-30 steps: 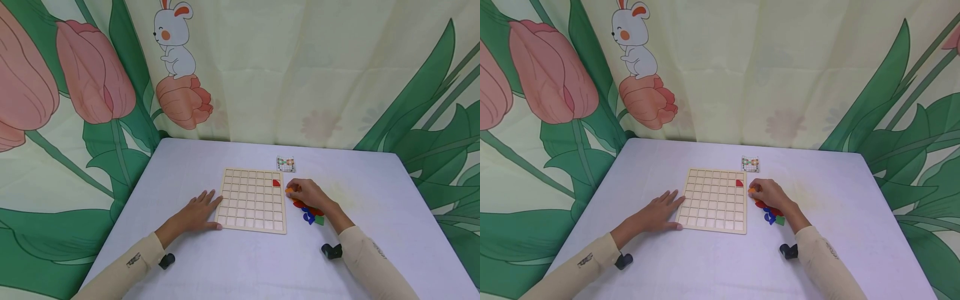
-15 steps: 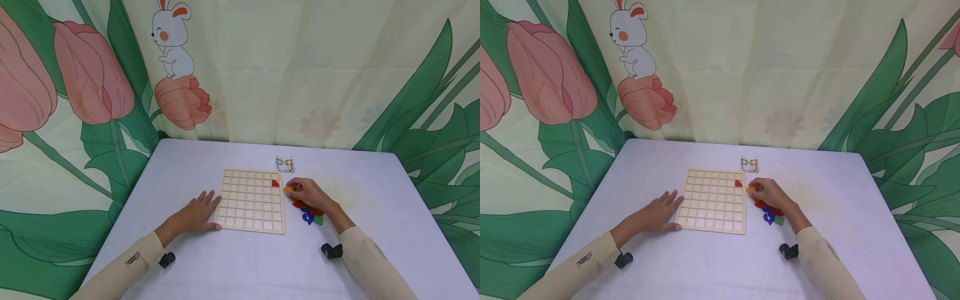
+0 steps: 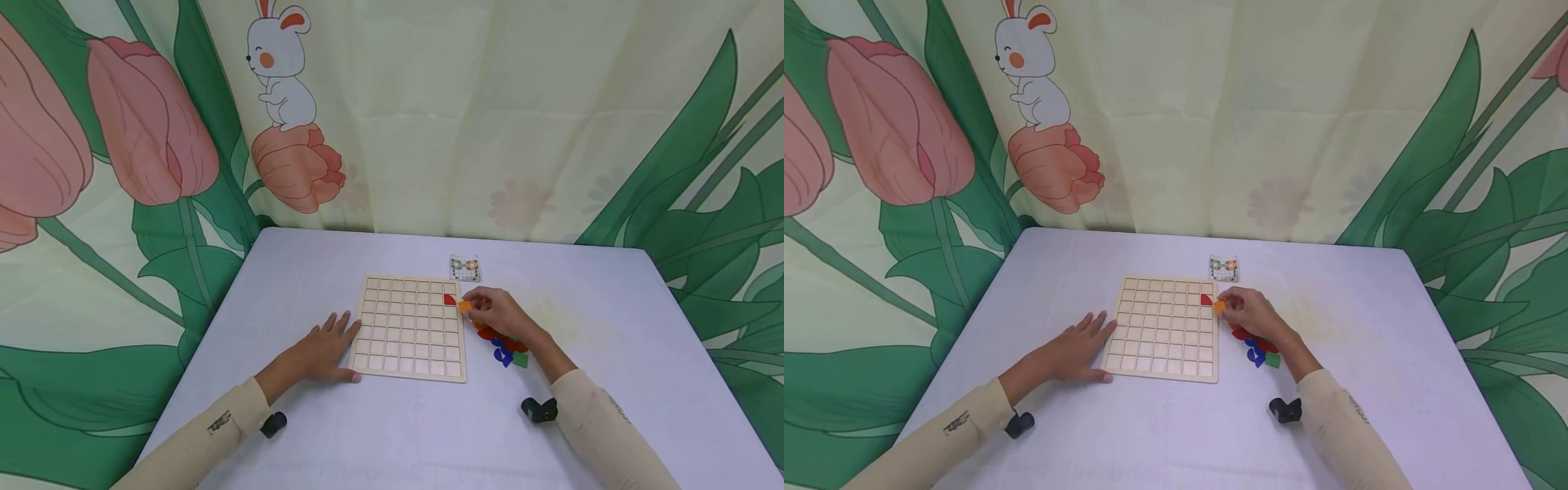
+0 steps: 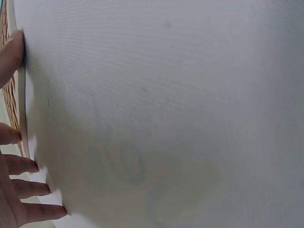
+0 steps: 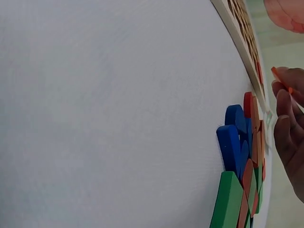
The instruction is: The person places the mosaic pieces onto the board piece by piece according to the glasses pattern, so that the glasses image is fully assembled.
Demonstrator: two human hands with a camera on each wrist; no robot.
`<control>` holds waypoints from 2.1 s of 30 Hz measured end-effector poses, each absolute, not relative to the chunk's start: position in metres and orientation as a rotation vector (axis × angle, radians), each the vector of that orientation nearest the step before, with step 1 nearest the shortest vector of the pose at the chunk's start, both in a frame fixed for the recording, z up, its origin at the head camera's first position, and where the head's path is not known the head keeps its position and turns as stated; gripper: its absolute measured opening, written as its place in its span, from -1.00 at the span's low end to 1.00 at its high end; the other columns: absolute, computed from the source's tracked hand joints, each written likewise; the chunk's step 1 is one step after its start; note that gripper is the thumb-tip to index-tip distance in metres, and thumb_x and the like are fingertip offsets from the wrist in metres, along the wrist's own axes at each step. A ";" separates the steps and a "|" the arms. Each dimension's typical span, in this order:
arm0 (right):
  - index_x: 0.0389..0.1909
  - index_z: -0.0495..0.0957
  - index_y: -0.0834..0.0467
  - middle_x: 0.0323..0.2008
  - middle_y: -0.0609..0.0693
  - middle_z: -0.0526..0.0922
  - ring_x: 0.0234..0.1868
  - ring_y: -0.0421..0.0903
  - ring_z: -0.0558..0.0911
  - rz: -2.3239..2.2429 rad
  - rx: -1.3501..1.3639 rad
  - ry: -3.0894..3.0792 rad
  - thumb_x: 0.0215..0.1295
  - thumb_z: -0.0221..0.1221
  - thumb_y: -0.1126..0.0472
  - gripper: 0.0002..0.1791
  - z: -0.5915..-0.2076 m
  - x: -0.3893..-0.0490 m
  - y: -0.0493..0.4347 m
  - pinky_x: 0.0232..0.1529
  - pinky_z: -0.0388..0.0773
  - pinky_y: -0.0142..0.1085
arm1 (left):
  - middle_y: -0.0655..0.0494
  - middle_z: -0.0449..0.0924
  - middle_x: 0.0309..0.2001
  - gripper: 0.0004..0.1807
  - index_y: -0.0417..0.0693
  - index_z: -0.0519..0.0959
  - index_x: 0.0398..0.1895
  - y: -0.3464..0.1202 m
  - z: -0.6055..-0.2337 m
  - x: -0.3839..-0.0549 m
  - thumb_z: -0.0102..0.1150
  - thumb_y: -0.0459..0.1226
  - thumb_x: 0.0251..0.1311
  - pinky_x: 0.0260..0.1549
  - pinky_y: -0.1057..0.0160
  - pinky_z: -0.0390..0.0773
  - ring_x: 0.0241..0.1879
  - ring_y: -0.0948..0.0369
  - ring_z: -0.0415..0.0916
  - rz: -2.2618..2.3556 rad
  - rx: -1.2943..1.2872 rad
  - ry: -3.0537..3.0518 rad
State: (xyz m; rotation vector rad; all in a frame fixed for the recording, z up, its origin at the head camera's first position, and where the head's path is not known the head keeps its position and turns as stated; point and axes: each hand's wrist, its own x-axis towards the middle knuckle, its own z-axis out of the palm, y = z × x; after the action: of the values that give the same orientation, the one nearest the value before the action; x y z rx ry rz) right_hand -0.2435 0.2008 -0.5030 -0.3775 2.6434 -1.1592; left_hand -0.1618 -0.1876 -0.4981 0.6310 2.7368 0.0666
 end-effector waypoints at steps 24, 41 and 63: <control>0.04 0.61 0.16 -0.20 0.10 0.58 -0.48 -0.06 0.51 -1.285 -0.427 2.589 0.30 0.32 0.23 -0.69 -0.495 -0.246 0.185 -0.48 0.53 -0.38 | -0.18 -0.05 0.60 0.21 0.00 0.07 0.60 -0.184 -0.494 -0.161 0.30 0.38 -0.01 0.25 -0.40 0.29 0.55 -0.28 -0.05 0.105 0.573 2.743; 0.06 0.60 0.22 -0.21 0.11 0.56 -0.41 0.00 0.58 -1.446 -0.383 2.471 0.32 0.31 0.21 -0.67 -0.498 -0.251 0.183 -0.46 0.56 -0.32 | -0.14 -0.06 0.61 0.23 0.03 0.05 0.61 -0.184 -0.498 -0.163 0.30 0.40 -0.03 0.24 -0.42 0.30 0.55 -0.27 -0.05 0.076 0.564 2.750; 0.10 0.62 0.25 -0.23 0.12 0.58 -0.40 -0.04 0.53 -1.432 -0.274 2.444 0.30 0.32 0.24 -0.63 -0.504 -0.262 0.169 -0.40 0.55 -0.35 | -0.14 -0.06 0.61 0.22 0.03 0.05 0.61 -0.185 -0.499 -0.162 0.29 0.40 -0.02 0.24 -0.42 0.29 0.55 -0.26 -0.06 0.079 0.562 2.749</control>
State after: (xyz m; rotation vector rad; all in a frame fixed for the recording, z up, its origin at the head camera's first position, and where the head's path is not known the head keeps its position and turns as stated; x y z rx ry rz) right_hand -0.2615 0.1695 -0.5039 -0.2735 2.4444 -1.4322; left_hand -0.1623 -0.1846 -0.4987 0.5623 2.7486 0.0793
